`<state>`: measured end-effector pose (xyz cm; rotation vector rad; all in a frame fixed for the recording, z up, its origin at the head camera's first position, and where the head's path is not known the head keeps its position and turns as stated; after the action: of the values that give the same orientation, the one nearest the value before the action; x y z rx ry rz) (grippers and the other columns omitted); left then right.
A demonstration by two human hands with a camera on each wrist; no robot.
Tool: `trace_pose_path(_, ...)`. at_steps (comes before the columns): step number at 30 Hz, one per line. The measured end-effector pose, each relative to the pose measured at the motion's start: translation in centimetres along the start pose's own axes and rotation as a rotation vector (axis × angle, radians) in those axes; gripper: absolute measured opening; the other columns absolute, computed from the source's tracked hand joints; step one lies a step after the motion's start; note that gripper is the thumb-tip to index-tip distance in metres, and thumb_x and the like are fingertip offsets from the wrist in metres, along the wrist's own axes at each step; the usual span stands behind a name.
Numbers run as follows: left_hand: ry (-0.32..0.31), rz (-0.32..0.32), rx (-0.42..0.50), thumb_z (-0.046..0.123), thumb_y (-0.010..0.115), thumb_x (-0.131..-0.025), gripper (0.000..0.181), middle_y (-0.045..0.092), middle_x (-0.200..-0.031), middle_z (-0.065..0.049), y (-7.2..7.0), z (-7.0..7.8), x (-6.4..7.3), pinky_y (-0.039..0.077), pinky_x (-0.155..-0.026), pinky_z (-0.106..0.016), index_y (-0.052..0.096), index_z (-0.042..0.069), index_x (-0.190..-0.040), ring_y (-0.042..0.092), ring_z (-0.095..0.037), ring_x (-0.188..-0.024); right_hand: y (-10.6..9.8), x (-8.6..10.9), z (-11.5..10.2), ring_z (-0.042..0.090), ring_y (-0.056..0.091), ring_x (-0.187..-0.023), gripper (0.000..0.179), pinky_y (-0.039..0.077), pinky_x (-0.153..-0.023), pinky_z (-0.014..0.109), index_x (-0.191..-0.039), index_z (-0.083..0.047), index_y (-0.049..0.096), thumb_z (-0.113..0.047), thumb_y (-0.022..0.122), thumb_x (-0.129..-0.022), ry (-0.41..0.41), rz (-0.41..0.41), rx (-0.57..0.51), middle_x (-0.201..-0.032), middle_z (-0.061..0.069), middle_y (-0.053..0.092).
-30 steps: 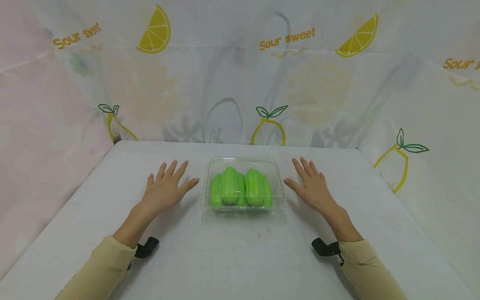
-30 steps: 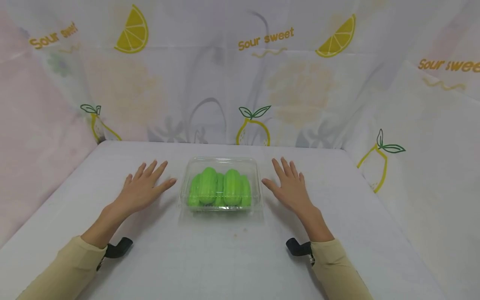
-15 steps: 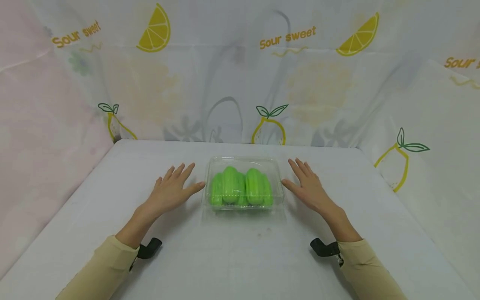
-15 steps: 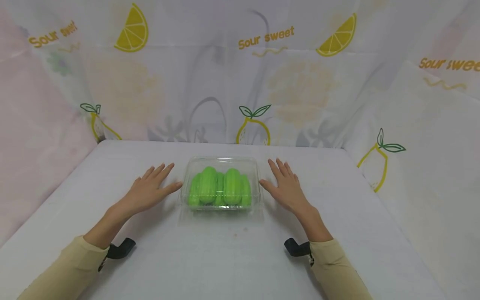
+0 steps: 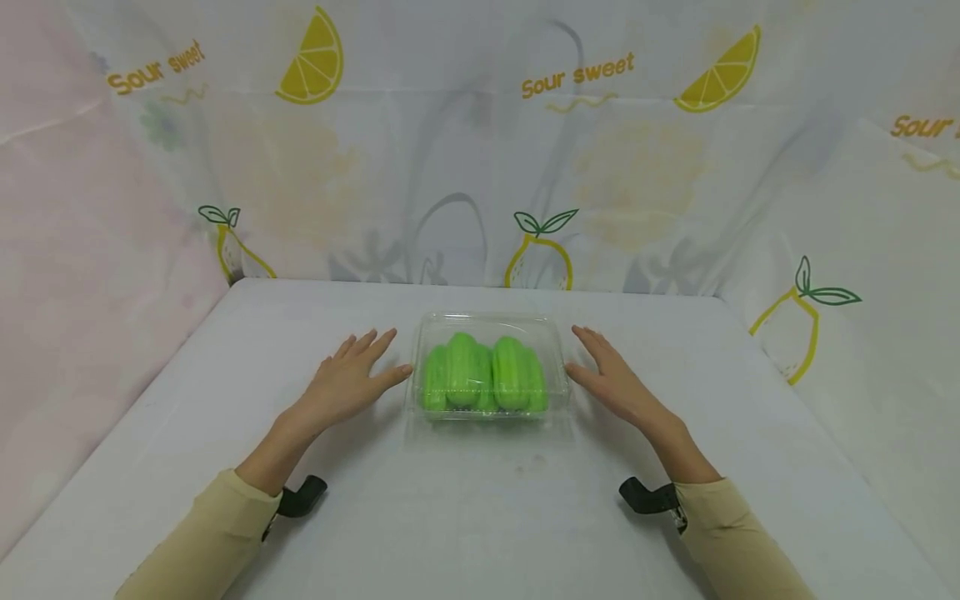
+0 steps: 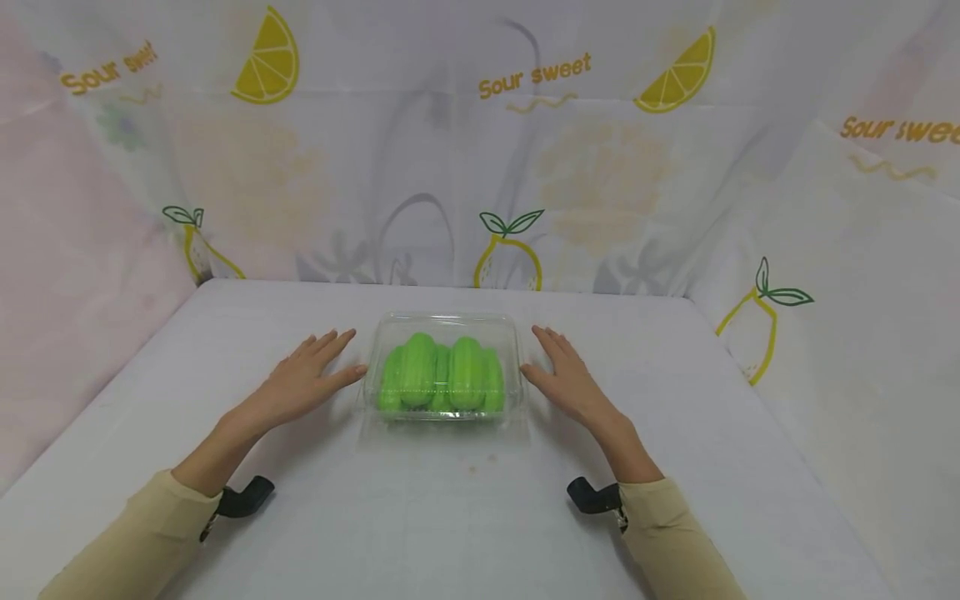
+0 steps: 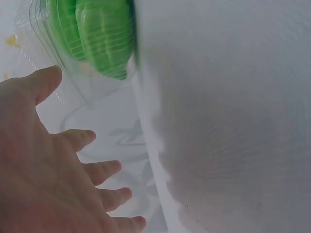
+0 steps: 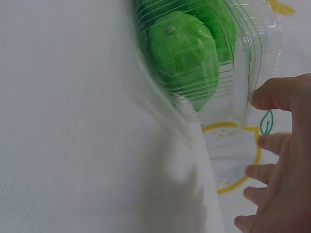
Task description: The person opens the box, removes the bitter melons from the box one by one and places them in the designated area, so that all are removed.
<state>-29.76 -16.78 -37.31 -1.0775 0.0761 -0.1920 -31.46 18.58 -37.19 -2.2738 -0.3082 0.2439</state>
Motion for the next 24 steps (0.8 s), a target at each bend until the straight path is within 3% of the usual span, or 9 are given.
trace_pose_path(4, 0.026, -0.02, 0.072, 0.069, 0.042, -0.096, 0.084, 0.019, -0.164, -0.021, 0.4, 0.0, -0.3, 0.012, -0.113, -0.076, 0.022, 0.019, -0.159, 0.01, -0.051, -0.15, 0.4, 0.1, 0.2, 0.041, 0.012, -0.153, 0.066, 0.015, -0.121, 0.063, -0.158, -0.01, 0.023, -0.034, 0.049, -0.102, 0.03, -0.023, -0.073, -0.165, 0.018, 0.019)
trace_pose_path(12, 0.07, -0.103, 0.312, 0.06, 0.044, -0.099, 0.074, 0.017, -0.165, -0.017, 1.5, 0.2, -0.5, 0.012, -0.119, -0.068, 0.024, 0.02, -0.158, 0.01, -0.042, -0.153, 0.9, 0.0, 0.4, 0.037, 0.017, -0.153, 0.057, 0.018, -0.121, 0.062, -0.154, -0.014, 0.034, -0.033, 0.049, -0.103, 0.056, -0.041, -0.162, -0.163, 0.014, 0.027)
trace_pose_path(24, 0.048, -0.145, 0.442, 0.061, 0.046, -0.099, 0.07, 0.02, -0.166, -0.006, 2.0, 0.2, -0.3, 0.016, -0.119, -0.066, 0.025, 0.029, -0.157, 0.012, -0.036, -0.154, 0.9, -0.1, 0.3, 0.041, 0.021, -0.151, 0.053, 0.019, -0.12, 0.064, -0.15, -0.004, 0.039, -0.02, 0.053, -0.101, 0.034, -0.022, -0.356, -0.159, 0.019, 0.033)
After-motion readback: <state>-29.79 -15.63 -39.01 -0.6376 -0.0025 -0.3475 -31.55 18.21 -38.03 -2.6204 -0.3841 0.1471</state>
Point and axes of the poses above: each hand's wrist, its own x-axis away from the middle knuckle, its own y-axis out of the palm, z = x × y, the point moved 9 cm from there along -x, towards the middle knuckle
